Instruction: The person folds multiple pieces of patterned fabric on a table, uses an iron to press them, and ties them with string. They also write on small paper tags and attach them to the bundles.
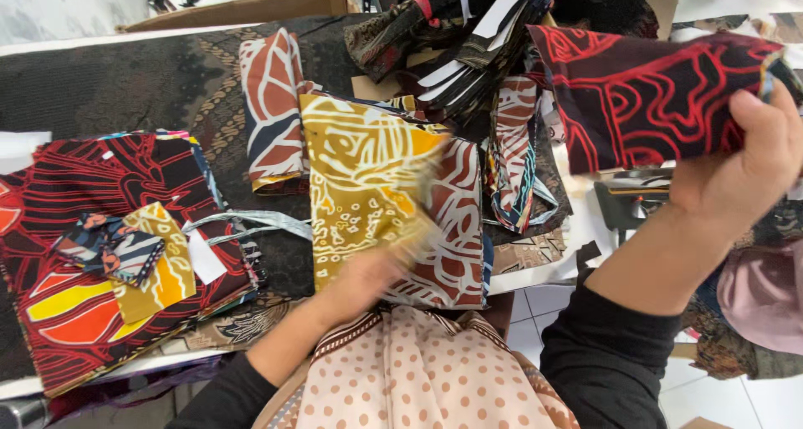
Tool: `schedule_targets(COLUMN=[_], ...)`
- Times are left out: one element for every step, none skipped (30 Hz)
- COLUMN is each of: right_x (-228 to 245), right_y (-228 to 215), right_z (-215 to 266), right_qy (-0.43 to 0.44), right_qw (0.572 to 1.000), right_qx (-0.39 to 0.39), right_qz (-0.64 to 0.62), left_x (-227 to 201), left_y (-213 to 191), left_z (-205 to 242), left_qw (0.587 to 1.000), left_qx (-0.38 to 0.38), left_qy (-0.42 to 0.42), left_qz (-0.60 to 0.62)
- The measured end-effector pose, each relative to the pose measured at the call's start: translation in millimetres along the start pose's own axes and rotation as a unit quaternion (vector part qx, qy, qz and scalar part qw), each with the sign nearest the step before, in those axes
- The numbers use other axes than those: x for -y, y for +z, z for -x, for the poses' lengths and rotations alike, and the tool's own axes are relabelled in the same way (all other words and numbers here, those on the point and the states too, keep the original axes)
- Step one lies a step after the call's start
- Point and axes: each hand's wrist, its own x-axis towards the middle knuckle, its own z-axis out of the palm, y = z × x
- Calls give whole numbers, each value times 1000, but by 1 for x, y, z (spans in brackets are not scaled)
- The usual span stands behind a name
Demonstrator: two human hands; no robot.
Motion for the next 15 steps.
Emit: schedule_targets(right_x=[5,9,12,14,14,14,12,7,2,-8,-20,-32,-45,-64,-76], right_y=[1,0,-1,-5,-10,-18,-29,-40,-52,-61,-67,-69,-67,-57,-48], right_z=[11,24,34,43,53,63,74,82,89,91,87,80,76,75,78], right_qy=[2,7,13,19,25,26,27,17,9,0,37,73,102,-39,-173], right_qw=[1000,999,999,998,998,997,993,995,995,993,993,992,990,957,862], right_qx=[-3,0,-7,-14,-35,-72,-112,-99,-87,-75,-60,-46,-36,45,118], right_qz=[-10,-32,-41,-50,-47,-33,-19,14,51,88,90,92,92,284,462], left_x=[-11,-19,-24,-28,-28,-27,-25,-22,-18,-14,-8,-4,0,2,3], left_y=[7,7,7,4,-5,-17,-28,-36,-39,-42,-44,-46,-52,-55,-56], left_z=[2,2,3,6,10,15,21,24,29,34,35,35,31,26,25], left_qw=[990,979,952,908,926,938,942,939,936,932,933,932,929,932,934], left_qx=[107,51,-10,-70,-109,-146,-182,-205,-228,-250,-243,-235,-222,-210,-192], left_qy=[77,89,99,106,38,-28,-93,-97,-103,-109,-157,-204,-244,-259,-275], left_qz=[-59,-177,-291,-400,-359,-314,-266,-259,-249,-238,-213,-188,-165,-144,-121])
